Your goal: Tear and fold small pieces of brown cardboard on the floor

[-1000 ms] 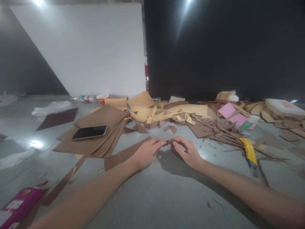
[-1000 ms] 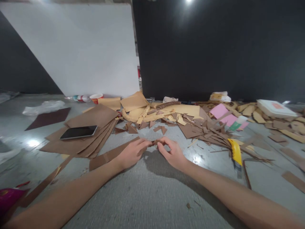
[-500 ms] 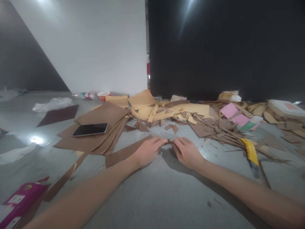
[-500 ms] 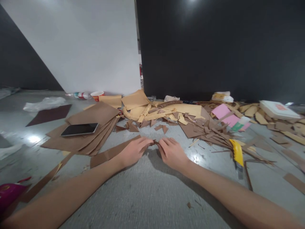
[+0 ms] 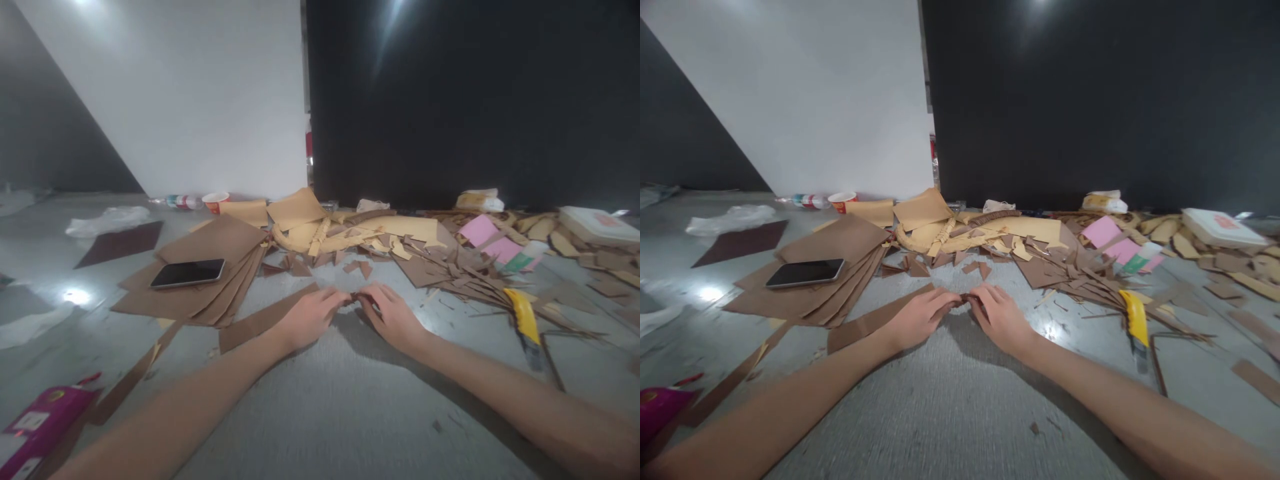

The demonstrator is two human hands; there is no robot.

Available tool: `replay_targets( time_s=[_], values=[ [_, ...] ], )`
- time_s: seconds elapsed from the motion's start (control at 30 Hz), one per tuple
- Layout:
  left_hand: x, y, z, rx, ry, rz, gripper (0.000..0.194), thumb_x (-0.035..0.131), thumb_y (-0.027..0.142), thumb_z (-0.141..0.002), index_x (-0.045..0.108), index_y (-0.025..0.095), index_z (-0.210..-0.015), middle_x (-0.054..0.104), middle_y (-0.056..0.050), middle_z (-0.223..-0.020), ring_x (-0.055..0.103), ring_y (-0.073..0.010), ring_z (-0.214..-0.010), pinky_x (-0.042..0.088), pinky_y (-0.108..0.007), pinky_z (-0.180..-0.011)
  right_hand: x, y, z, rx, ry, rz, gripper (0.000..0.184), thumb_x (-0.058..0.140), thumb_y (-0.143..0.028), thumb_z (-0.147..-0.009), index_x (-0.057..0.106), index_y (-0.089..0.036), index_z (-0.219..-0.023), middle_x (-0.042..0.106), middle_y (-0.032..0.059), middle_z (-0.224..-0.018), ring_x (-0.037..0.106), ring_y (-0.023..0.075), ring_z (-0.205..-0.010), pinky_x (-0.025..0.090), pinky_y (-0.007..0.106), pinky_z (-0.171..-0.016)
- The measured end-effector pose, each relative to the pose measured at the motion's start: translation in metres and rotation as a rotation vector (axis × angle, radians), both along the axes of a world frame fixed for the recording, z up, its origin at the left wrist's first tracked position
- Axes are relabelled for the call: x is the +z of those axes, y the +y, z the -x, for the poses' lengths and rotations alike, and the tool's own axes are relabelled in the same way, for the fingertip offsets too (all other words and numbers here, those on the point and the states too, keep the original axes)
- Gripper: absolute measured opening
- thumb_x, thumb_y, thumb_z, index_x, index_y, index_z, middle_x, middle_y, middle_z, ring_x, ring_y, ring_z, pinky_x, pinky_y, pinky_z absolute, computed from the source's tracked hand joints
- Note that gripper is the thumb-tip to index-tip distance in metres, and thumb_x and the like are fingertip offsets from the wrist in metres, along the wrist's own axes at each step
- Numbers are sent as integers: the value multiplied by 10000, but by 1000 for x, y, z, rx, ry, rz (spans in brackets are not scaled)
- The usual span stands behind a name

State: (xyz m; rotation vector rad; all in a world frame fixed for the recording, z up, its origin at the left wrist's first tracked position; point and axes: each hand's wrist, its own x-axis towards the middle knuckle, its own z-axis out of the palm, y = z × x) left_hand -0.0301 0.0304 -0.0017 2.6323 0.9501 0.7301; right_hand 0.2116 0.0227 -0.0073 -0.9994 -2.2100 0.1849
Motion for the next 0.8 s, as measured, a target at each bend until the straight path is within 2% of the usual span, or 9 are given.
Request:
replay_targets(
  time_s=[0.27,0.43,0.57,0.63,0.7,0.8],
  values=[
    [0,-1,0,-16,-1,7,283,346,275,-1130,589,227,-1265,705,-71,-1106,697,-201,-997,554,-333,-893,-5,1,-2,57,86,37,149,481,-284,-1092,624,-242,-1094,692,71,-948,655,236,-894,527,370,-781],
    [1,-2,-2,0,-30,53,274,374,305,-1129,576,229,-1297,722,-73,-1170,708,-211,-1053,555,-349,-919,-5,3,-2,52,135,43,141,522,-305,-1083,635,-232,-1043,664,50,-872,643,211,-822,517,338,-751],
    [-6,1,0,-13,-38,32,362,411,232,-1107,477,260,-1463,674,-90,-1345,671,-227,-1210,545,-383,-999,-7,3,-1,49,116,54,218,521,-344,-1085,621,-229,-929,666,48,-843,639,209,-804,501,328,-721],
    [-8,2,2,-54,11,2,435,411,168,-1088,448,272,-1510,684,-90,-1288,677,-225,-1176,551,-377,-983,-7,3,-1,37,110,56,255,536,-363,-1080,605,-231,-873,658,38,-801,632,206,-776,492,329,-712],
    [-8,3,4,-76,41,-4,457,404,122,-1072,486,280,-1493,690,-83,-1218,689,-217,-1105,559,-359,-947,-8,4,-1,30,115,62,263,550,-367,-1074,602,-232,-855,654,30,-779,625,202,-751,488,328,-708],
    [-4,2,4,-76,-27,33,423,398,133,-1078,536,267,-1454,688,-83,-1205,686,-207,-1074,558,-354,-947,-6,3,-2,41,130,72,229,537,-347,-1080,627,-229,-905,670,35,-810,633,199,-762,498,327,-716]
  ],
)
